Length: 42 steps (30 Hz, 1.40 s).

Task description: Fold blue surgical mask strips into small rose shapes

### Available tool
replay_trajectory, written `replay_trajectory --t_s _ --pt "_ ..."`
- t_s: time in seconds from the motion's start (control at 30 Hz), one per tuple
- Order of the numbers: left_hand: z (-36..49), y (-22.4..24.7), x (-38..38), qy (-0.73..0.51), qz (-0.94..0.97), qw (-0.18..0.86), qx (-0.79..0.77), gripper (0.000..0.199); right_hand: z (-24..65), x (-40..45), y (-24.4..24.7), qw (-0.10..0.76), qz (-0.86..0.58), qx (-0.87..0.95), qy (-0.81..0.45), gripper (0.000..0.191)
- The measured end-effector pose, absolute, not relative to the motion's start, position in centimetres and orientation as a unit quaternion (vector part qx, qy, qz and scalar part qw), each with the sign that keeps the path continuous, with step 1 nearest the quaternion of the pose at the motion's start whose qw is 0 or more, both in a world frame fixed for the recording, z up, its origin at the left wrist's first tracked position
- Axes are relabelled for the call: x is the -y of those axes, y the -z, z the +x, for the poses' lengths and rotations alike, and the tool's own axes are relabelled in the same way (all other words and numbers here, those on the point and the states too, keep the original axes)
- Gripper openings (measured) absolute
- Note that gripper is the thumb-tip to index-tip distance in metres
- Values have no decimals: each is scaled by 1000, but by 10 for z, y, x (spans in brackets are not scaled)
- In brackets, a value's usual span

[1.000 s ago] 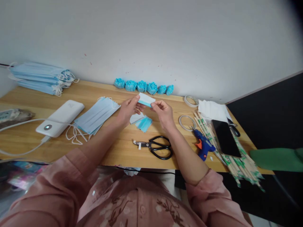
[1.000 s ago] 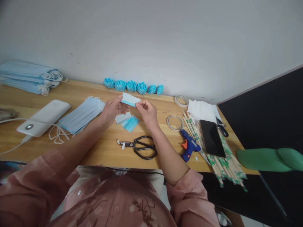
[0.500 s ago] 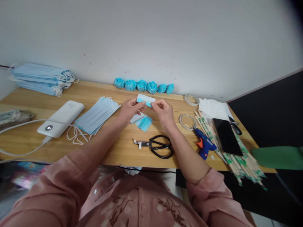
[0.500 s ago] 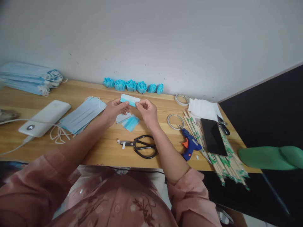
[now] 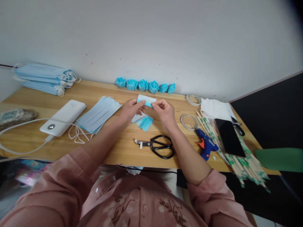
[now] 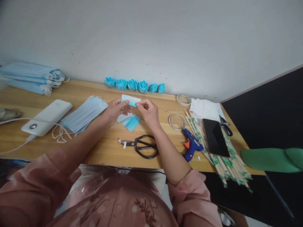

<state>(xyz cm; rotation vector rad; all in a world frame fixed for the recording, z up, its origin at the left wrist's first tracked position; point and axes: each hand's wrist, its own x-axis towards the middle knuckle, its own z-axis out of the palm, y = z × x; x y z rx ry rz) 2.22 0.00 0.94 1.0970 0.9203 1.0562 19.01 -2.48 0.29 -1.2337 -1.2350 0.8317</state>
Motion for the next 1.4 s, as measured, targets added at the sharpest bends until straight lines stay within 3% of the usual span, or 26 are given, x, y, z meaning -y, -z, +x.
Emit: replay_trajectory --t_s 0.5,0.77,1.0,1.23,1.4 --pt "22 -6 -1 -458 480 628 -407 22 191 25 -5 582 -511 532 -341 27" --pt "21 -7 -2 -482 448 635 -405 24 195 24 -8 591 -479 451 -466 59" --pt "22 -8 -3 -479 426 665 -384 25 190 28 -13 550 -458 479 -509 52" --pt "22 -6 -2 -449 442 673 -387 24 190 26 -9 554 -503 516 -416 34" --pt "21 -3 -3 -454 448 668 -383 24 191 26 -6 550 -520 526 -388 43"
